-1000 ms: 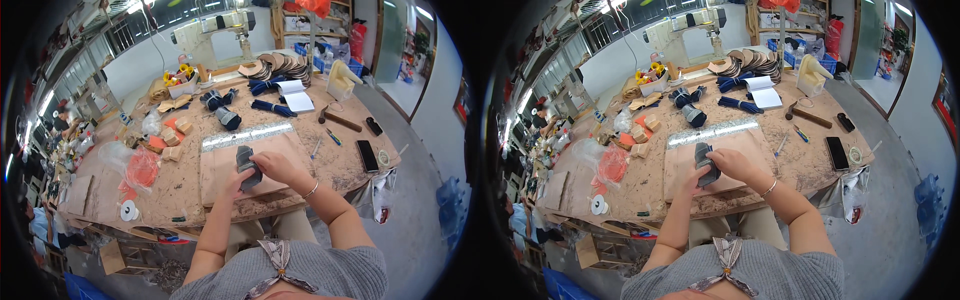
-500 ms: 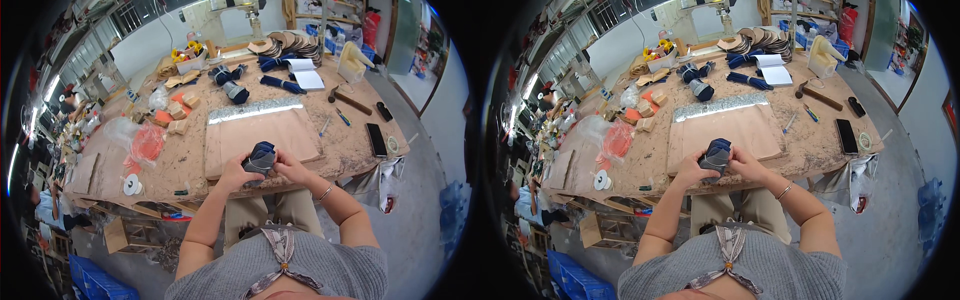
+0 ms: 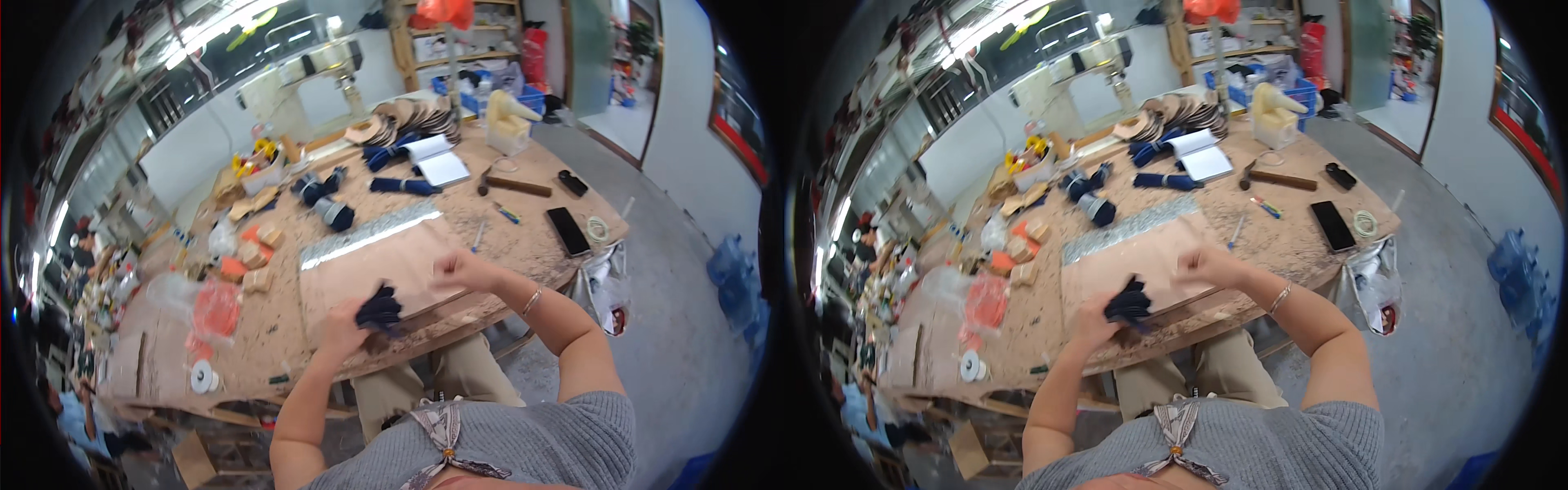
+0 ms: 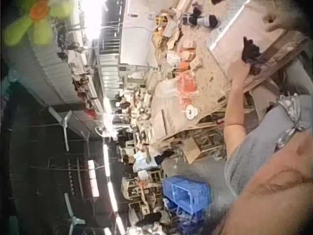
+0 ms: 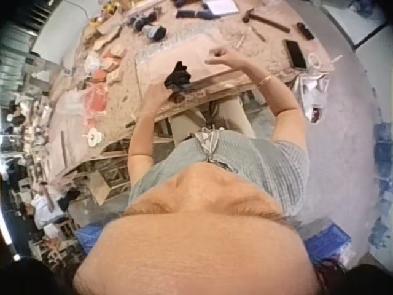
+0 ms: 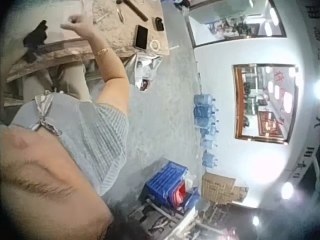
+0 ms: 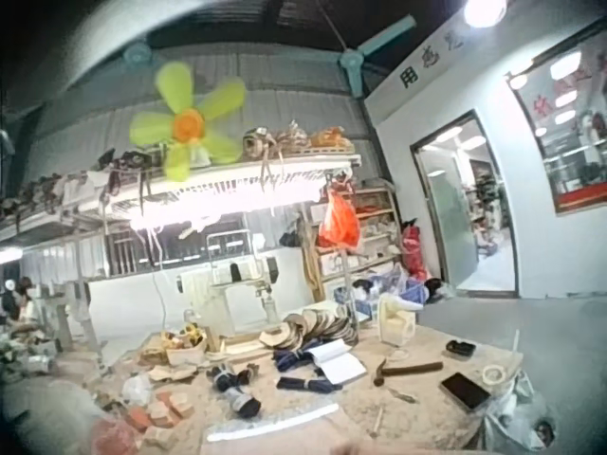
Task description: The person sits at a workbench in a workshop and handles various pieces of dark blue and grey fabric. They fold the fabric pieces and use a white marking pen to draw lines on them. The person also handles a small red piece of material and marks it similarly. The workspace contains sewing tools, cardboard templates, and other materials.
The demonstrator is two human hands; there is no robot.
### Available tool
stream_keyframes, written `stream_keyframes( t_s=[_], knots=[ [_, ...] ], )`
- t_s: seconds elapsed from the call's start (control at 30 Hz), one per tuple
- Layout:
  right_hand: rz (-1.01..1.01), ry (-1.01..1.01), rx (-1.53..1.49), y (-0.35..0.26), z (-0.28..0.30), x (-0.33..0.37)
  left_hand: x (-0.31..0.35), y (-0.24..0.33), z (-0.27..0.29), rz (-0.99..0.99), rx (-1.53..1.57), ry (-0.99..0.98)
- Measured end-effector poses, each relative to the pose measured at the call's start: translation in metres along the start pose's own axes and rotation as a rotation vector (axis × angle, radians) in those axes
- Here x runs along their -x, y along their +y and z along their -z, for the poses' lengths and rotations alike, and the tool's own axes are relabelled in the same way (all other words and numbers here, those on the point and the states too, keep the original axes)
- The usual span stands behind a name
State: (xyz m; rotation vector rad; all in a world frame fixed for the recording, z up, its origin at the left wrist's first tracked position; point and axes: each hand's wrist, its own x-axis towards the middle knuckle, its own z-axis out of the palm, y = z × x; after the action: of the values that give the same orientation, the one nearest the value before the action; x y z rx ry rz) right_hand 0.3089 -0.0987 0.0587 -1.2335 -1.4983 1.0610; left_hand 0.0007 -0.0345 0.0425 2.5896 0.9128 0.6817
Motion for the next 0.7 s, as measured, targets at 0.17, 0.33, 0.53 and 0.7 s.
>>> stream_keyframes(
  t_s=[0.17, 0.33, 0.53, 0.7],
  knots=[
    [0.031, 0.401, -0.052, 0.024, 0.055, -0.05, -0.007, -0.006, -0.013, 0.627, 0.947, 0.091],
    [0.012, 0.503, 1.098, 0.06, 0.028, -0.073, -0.029, -0.023, -0.054, 0.626, 1.554, 0.177],
    [-0.086, 0.052, -0.323, 0.023, -0.073, -0.05, -0.035, -0.004, -0.059, 0.433, 1.585, 0.242],
    [0.186, 0.345, -0.277, 0.061, -0.119, -0.062, -0.045, -0.036, -0.08, 0.33, 0.631, 0.445]
  ],
)
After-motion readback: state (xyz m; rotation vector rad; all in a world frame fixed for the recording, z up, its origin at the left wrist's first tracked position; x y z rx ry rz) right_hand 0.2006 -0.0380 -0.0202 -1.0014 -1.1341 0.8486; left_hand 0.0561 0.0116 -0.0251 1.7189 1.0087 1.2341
